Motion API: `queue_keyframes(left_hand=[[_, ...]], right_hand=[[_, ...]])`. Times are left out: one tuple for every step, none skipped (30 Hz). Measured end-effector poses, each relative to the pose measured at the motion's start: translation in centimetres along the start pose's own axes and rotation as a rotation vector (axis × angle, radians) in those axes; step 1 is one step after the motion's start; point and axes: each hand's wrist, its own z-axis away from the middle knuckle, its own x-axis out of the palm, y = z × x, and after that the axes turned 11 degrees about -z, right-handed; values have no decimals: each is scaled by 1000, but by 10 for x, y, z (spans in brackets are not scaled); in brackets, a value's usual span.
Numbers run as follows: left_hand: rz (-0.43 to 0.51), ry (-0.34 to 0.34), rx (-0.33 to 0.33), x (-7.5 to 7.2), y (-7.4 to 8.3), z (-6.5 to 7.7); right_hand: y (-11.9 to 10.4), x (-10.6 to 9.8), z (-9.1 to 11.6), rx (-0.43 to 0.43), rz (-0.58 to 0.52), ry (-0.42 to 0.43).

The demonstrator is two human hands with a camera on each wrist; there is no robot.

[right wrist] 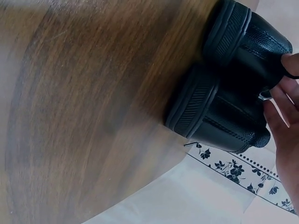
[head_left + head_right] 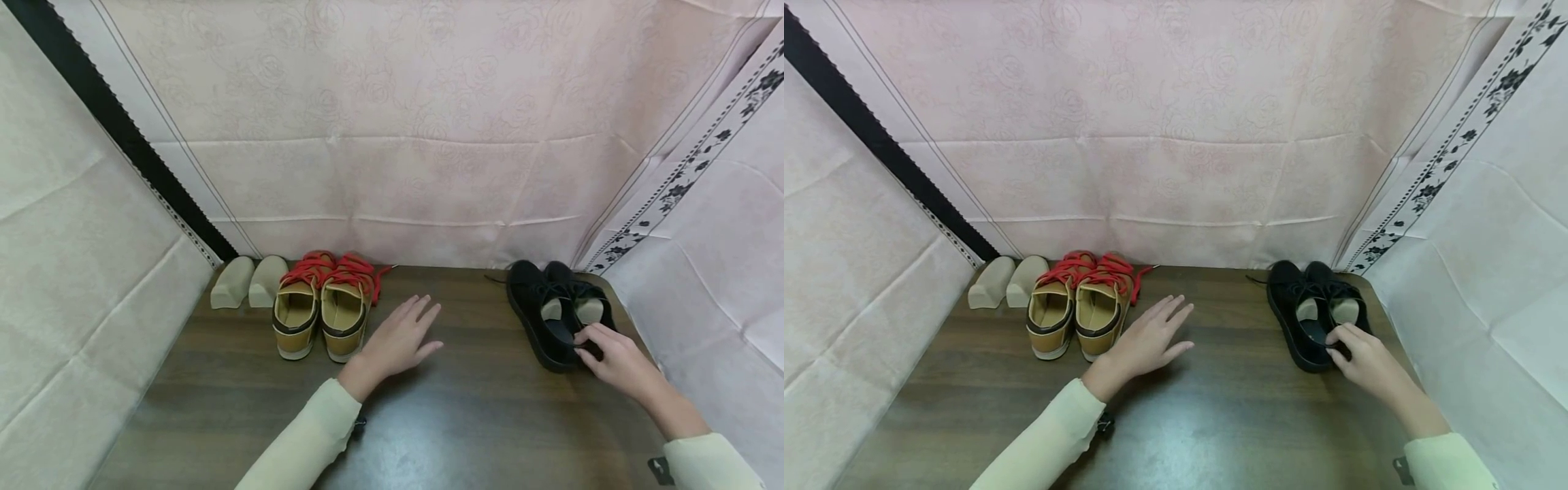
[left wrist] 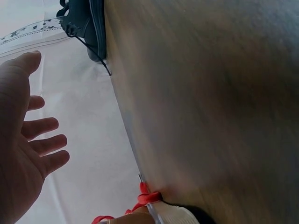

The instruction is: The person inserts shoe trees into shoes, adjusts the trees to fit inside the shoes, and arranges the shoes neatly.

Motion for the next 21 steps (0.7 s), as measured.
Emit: queue_keyframes(left_hand=[[1, 1, -1, -1, -1, 1], [2, 0, -3, -2, -2, 1], [3, -3, -4, -2, -3, 2], [7, -6, -5, -3, -4, 3], [7, -10, -6, -3, -5, 4], [9, -12, -7, -4, -6, 5], [15, -13, -10, -4, -7, 7], [15, -12, -12, -5, -8, 8], [17, -7, -14, -6, -10, 9], [16, 2, -16, -6, -11, 10], [9, 10, -17, -7, -13, 12], [9, 23, -18, -8, -14, 13], [7, 37, -20, -8, -16, 14], [-2, 51, -19, -9, -17, 15], [-8, 62, -20, -11, -19, 17], [-12, 73, -21, -12, -20, 18], [-16, 80, -21, -13, -22, 20], [-15, 87, -22, -15, -24, 21], [-22, 89, -23, -16, -25, 23], [-19, 87, -25, -17, -27, 25], [-15, 86, -28, -18, -28, 26]], right_hand=[[-2, 0, -1, 5, 3, 2], [-4, 0, -1, 10, 4, 4], [-5, 0, -1, 16, 2, 6], [-6, 0, -2, 22, 6, 8], [-7, 0, -3, 27, 7, 11], [-9, -1, -3, 32, 8, 12], [-10, -1, -4, 37, 8, 13], [-11, -1, -5, 41, 7, 14], [-12, -1, -6, 43, 8, 14], [-13, -1, -7, 43, 6, 15], [-14, 0, -8, 38, 0, 19], [-16, 0, -9, 32, -3, 23], [-17, 1, -10, 25, -7, 27], [-18, 1, -11, 18, -12, 32], [-19, 2, -12, 12, -18, 36], [-20, 2, -13, 7, -23, 39], [-21, 3, -14, 1, -26, 41], [-22, 4, -15, 0, -30, 40], [-23, 5, -16, 0, -34, 39], [-24, 6, -17, 0, -36, 38], [-25, 7, -18, -1, -36, 38]])
